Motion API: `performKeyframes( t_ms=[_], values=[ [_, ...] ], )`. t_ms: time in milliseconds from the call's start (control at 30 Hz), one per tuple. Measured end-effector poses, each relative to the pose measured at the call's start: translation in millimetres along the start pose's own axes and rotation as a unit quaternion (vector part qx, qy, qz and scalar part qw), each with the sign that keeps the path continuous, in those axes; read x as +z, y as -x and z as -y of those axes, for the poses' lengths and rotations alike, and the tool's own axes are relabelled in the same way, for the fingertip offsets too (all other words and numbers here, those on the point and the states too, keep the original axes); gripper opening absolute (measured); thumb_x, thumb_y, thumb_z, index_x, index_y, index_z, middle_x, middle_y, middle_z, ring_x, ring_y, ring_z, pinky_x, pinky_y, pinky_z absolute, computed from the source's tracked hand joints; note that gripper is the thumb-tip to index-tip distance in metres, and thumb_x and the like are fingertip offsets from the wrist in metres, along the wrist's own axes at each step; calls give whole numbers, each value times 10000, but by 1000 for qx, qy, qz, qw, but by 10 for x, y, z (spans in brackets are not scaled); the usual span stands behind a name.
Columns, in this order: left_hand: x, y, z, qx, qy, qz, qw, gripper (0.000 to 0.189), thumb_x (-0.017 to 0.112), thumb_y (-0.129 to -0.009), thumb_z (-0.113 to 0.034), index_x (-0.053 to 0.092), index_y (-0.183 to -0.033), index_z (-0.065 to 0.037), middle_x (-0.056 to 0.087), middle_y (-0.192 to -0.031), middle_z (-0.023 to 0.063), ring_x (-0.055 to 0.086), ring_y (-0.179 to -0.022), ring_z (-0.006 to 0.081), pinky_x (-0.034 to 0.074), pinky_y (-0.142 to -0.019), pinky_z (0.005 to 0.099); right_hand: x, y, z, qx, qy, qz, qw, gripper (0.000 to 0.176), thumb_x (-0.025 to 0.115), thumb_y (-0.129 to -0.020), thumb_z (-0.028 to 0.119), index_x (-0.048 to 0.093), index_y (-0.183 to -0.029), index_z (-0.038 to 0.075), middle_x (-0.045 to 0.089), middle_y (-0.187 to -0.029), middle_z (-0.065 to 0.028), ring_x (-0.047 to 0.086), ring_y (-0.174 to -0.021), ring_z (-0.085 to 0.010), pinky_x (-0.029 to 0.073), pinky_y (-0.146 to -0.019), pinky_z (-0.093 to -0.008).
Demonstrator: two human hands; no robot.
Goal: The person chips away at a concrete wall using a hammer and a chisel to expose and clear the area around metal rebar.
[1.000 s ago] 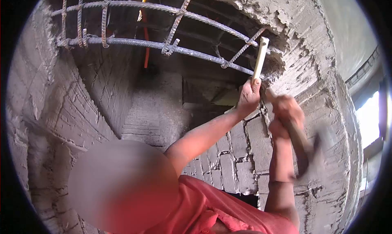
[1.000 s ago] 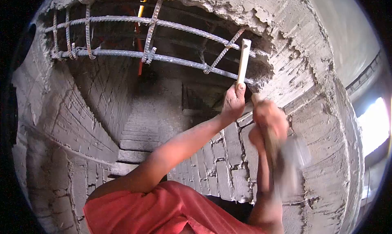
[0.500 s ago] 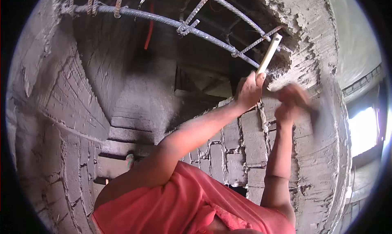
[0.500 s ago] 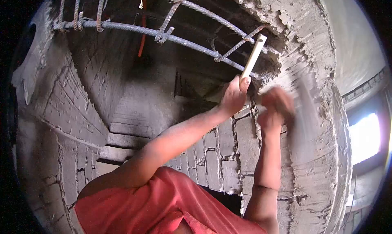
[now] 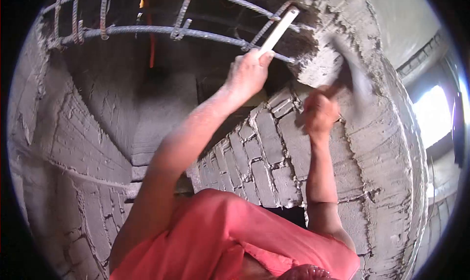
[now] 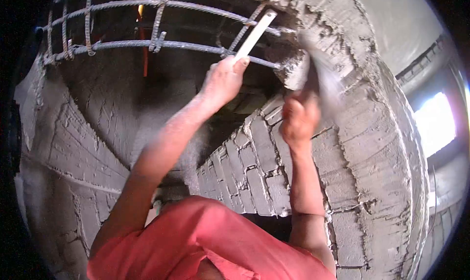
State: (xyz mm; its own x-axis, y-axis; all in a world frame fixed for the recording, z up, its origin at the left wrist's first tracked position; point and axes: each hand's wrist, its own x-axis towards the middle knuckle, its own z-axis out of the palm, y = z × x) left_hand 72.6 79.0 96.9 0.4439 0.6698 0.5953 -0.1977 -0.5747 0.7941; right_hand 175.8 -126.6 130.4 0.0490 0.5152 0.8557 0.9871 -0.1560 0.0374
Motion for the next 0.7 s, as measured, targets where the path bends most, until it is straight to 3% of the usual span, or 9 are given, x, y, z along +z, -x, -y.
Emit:
performKeyframes(
  t_ms=[33, 133, 233, 333, 433, 467, 533, 600, 700],
  values=[
    [-23, -24, 37, 3, -19, 4, 1000, 460, 493, -1006, -426, 633, -934, 6, 643, -854, 291, 615, -883, 507, 499, -725, 567, -35, -121, 378, 226, -188, 67, 953, 453, 450, -1043, 421, 584, -851, 33, 552, -673, -40, 515, -544, -127, 407, -506, -285],
    [-117, -56, -5, -11, -54, 32, 998, 459, 488, -1009, -431, 635, -965, 1, 652, -879, 283, 615, -893, 505, 498, -739, 571, -15, -261, 374, 193, -213, 64, 956, 436, 469, -1033, 453, 551, -962, 31, 501, -589, -17, 500, -519, -97, 394, -479, -277],
    [-195, -108, 39, 4, -101, 40, 994, 412, 486, -1018, -392, 634, -986, -9, 657, -895, 274, 620, -887, 499, 503, -731, 568, -285, -590, 577, -3, -207, -40, 978, 474, 443, -1023, 492, 542, -1029, 28, 567, -771, -89, 539, -561, -171, 453, -506, -280],
    [-280, -146, 50, 11, -117, 52, 992, 415, 488, -1017, -392, 629, -987, -3, 657, -881, 275, 623, -888, 498, 503, -736, 562, -342, -921, 781, -180, -470, -138, 853, 659, 385, -927, 740, 494, -985, 93, 529, -735, -62, 545, -623, -218, 500, -563, -372],
    [-337, -154, 19, 11, -127, 44, 991, 441, 490, -1010, -420, 635, -990, -3, 671, -876, 260, 638, -894, 482, 500, -764, 569, -141, -859, 237, -229, -126, -40, 964, 471, 479, -1003, 527, 566, -903, 75, 574, -702, -61, 558, -589, -214, 459, -525, -349],
    [-351, -169, 14, 13, -130, 38, 991, 441, 490, -1010, -420, 635, -990, -3, 671, -876, 260, 638, -894, 482, 500, -764, 569, -38, -682, -133, -212, 127, 24, 969, 449, 431, -1025, 508, 558, -915, 92, 562, -701, -31, 553, -614, -208, 464, -573, -368],
    [-339, -167, 6, 7, -126, 57, 990, 456, 494, -1007, -431, 636, -979, 1, 673, -863, 265, 649, -883, 475, 514, -762, 566, -33, -756, 122, 113, 26, 110, 987, 370, 472, -1037, 365, 570, -857, 57, 547, -686, -12, 558, -614, -158, 445, -557, -334],
    [-288, -191, 79, 31, -142, 26, 989, 450, 508, -1002, -416, 635, -931, 11, 664, -828, 285, 656, -852, 479, 532, -744, 563, -271, -792, 413, 206, -158, 36, 965, 308, 474, -1036, 273, 588, -866, 43, 541, -654, -14, 514, -534, -96, 434, -490, -288],
    [-333, -155, 31, 40, -134, 32, 990, 445, 516, -1001, -408, 631, -928, 16, 663, -825, 283, 653, -829, 480, 520, -727, 567, -806, -1120, 779, -70, -219, -45, 972, 584, 410, -1003, 555, 582, -861, 16, 566, -684, -101, 542, -550, -206, 457, -507, -320]
  ],
)
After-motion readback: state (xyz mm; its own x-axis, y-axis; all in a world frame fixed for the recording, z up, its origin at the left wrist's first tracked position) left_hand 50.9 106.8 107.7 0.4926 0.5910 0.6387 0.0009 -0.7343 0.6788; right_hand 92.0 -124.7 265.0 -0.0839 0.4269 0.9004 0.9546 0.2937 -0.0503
